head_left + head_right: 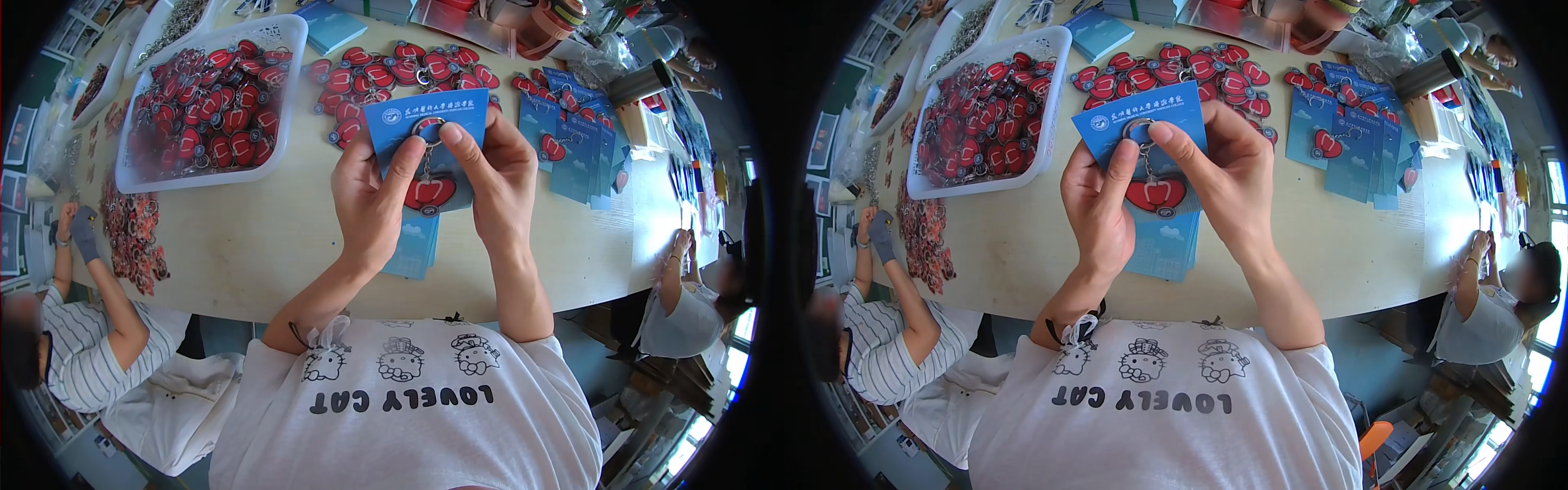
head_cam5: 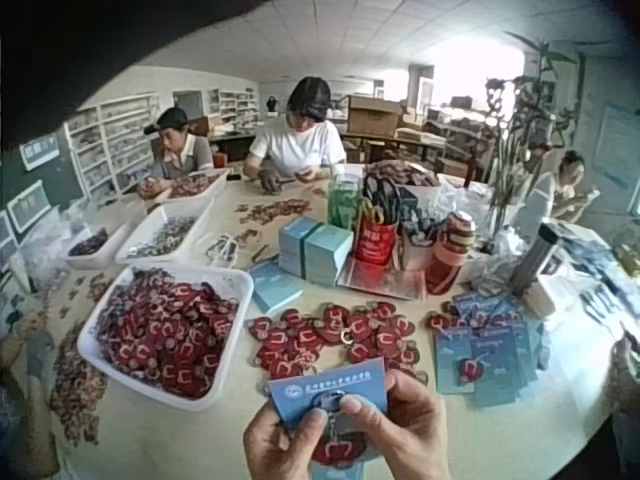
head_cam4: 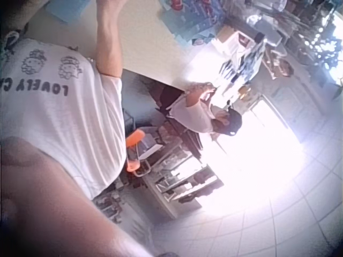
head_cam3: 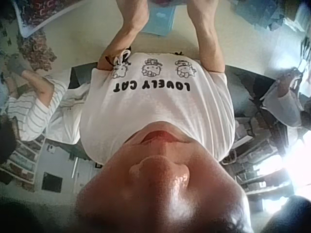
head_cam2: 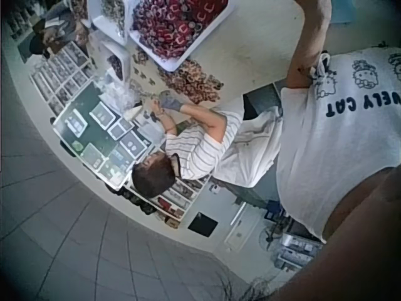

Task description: The person assembles heart-shaped keychains by attaching them to blue cardboard tags. They pick up a keychain, thread the metal ring through the tag, and place the finished item on a growing pile on the table.

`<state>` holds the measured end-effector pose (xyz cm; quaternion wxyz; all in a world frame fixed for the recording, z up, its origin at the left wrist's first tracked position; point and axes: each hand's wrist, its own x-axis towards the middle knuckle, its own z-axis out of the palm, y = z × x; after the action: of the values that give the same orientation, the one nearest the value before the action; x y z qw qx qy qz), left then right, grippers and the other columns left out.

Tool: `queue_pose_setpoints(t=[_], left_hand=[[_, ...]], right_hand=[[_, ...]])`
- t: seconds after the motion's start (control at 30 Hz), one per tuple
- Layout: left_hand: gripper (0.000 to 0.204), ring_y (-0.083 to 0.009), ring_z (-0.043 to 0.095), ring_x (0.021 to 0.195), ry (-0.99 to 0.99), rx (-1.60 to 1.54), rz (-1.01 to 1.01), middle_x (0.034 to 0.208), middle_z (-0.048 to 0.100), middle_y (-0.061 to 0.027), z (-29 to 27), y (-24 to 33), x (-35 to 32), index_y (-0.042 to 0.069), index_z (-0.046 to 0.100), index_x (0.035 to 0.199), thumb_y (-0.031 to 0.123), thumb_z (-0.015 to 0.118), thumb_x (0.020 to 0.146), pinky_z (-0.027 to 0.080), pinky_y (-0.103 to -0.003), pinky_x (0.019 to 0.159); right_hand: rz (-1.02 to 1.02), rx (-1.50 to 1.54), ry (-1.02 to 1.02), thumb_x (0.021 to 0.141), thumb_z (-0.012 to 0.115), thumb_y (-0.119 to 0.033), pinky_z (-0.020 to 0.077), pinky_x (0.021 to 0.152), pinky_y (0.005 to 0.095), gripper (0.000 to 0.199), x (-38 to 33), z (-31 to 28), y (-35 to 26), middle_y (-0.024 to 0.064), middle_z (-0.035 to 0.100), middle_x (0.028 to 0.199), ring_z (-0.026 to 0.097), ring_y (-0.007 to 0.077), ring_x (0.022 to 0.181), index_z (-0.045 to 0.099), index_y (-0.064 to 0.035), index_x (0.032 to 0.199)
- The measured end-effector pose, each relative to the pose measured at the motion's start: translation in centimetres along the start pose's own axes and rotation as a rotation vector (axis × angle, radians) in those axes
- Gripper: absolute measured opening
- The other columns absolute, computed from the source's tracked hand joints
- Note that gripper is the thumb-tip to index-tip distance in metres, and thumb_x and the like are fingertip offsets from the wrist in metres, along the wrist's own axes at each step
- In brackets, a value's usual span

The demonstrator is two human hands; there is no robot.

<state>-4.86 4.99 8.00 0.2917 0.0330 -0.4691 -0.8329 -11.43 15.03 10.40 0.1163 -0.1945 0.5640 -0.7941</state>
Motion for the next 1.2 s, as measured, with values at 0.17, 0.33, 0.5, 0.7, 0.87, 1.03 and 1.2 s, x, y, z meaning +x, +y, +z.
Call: queue_pose_setpoints(t=[0.17,0.33,0.5,0.7,0.87,1.03,1.2], left_hand=[[0.029,-0.0107,0.052,0.105,-0.036,0.076,0.018,0.114,0.057,-0.0078,0.1,0.1,0.0,-0.001,0.048,0.121,0.007,0.055,0.094,0.040,-0.027,0.092],[0.033,-0.0125,0.051,0.108,-0.105,0.120,-0.084,0.120,0.054,-0.0075,-0.6,-0.5,-0.5,0.000,0.044,0.125,0.005,0.054,0.094,0.039,-0.028,0.095],[0.047,-0.0303,0.056,0.090,-0.276,1.505,0.239,0.092,0.054,-0.0131,-6.2,-0.9,-0.4,0.000,0.050,0.100,0.034,0.073,0.079,0.047,-0.038,0.077],[0.053,-0.0249,0.055,0.077,-0.291,1.552,-0.016,0.078,0.056,-0.0082,-6.7,-3.7,-2.7,0.002,0.051,0.091,0.038,0.082,0.067,0.047,-0.037,0.064],[0.036,-0.0142,0.057,0.068,-0.271,1.224,-0.295,0.070,0.059,-0.0032,-6.7,-2.9,-2.1,0.001,0.055,0.086,0.023,0.080,0.073,0.046,-0.028,0.060],[0.016,-0.0056,0.057,0.065,-0.265,0.853,-0.489,0.071,0.064,-0.0032,-7.3,-1.3,-1.5,-0.003,0.064,0.086,0.010,0.072,0.082,0.044,-0.021,0.058],[0.020,-0.0074,0.059,0.072,-0.182,0.783,-0.363,0.087,0.064,-0.0063,-8.0,-1.3,-2.2,-0.005,0.065,0.100,0.009,0.068,0.086,0.048,-0.022,0.060]], right_hand=[[0.019,-0.077,-0.080,0.085,0.069,-0.006,0.0473,0.071,0.0197,0.016,-0.1,-0.2,-0.8,0.0009,0.065,0.086,0.057,0.0046,0.079,0.062,0.0027,0.097],[0.009,-0.122,0.001,0.085,0.068,-0.003,0.0485,0.072,0.0210,0.021,-0.8,-1.2,0.6,0.0025,0.066,0.088,0.059,0.0065,0.081,0.060,0.0025,0.104],[-0.058,-0.465,0.402,0.085,0.070,-0.012,0.0490,0.075,0.0233,0.028,0.6,-13.8,-2.2,0.0061,0.067,0.090,0.063,0.0127,0.084,0.061,0.0005,0.108],[-0.584,-1.562,0.565,0.079,0.073,-0.013,0.0478,0.084,0.0384,0.032,2.9,-16.8,-0.7,0.0118,0.064,0.100,0.059,0.0281,0.099,0.062,-0.0027,0.108],[-0.350,-1.044,-0.274,0.074,0.074,-0.011,0.0420,0.088,0.0398,0.021,3.0,-7.7,4.2,0.0070,0.062,0.102,0.056,0.0267,0.099,0.068,-0.0067,0.094],[-0.535,-1.260,-0.458,0.072,0.074,-0.017,0.0411,0.083,0.0343,0.019,5.3,-4.4,7.1,0.0036,0.060,0.096,0.055,0.0198,0.095,0.069,-0.0087,0.088],[-0.626,-1.298,-0.559,0.077,0.069,-0.014,0.0425,0.081,0.0344,0.015,6.3,-5.2,8.8,0.0037,0.060,0.094,0.056,0.0215,0.092,0.066,-0.0063,0.089]])
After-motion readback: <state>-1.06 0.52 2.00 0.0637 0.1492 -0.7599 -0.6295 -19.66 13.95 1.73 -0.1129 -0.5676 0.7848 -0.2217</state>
